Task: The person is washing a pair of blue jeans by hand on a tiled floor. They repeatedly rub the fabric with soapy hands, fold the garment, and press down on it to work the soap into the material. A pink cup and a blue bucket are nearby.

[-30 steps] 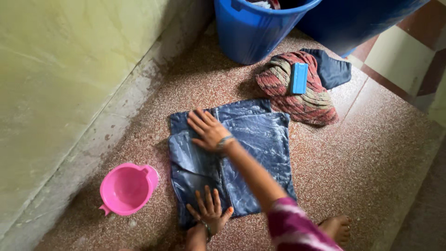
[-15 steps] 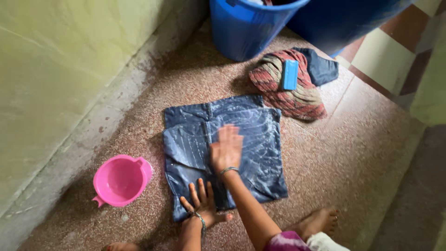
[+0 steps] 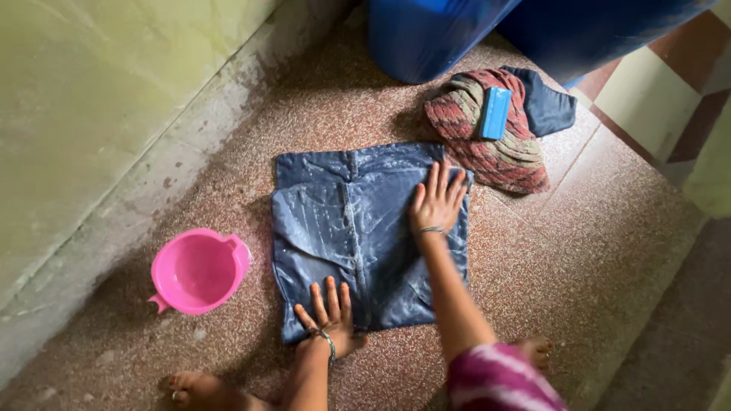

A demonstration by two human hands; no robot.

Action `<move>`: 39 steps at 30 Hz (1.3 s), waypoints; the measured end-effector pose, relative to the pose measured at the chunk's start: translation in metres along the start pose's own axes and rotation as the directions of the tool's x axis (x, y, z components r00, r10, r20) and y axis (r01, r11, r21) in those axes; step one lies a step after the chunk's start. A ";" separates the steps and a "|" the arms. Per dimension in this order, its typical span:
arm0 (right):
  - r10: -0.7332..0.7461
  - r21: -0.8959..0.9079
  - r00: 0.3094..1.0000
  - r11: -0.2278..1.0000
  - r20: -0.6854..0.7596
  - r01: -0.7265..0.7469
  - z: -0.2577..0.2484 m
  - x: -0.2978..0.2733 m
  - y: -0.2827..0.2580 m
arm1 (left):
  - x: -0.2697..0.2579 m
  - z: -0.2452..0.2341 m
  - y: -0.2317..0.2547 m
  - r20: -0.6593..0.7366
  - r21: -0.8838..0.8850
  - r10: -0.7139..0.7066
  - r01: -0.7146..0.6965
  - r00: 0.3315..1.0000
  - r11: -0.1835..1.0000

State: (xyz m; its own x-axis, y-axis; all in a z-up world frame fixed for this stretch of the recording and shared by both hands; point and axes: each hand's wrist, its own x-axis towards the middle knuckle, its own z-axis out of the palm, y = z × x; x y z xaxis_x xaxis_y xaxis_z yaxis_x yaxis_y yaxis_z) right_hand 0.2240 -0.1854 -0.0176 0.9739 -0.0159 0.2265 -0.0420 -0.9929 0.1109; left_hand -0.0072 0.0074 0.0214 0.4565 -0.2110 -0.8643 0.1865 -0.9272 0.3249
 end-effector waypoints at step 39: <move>-0.854 0.563 0.492 0.493 0.169 0.664 -0.051 -0.221 0.016 | 0.000 0.049 -0.052 -0.619 -0.211 0.036 -0.211 0.785 0.954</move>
State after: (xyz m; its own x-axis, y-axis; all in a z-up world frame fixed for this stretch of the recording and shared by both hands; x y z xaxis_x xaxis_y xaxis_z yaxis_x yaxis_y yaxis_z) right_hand -0.0030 -0.1921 -0.0162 0.5522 0.8207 -0.1467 0.7512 -0.5661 -0.3394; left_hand -0.0592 0.0407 -0.0142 0.9032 -0.0080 -0.4291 0.2656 -0.7749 0.5735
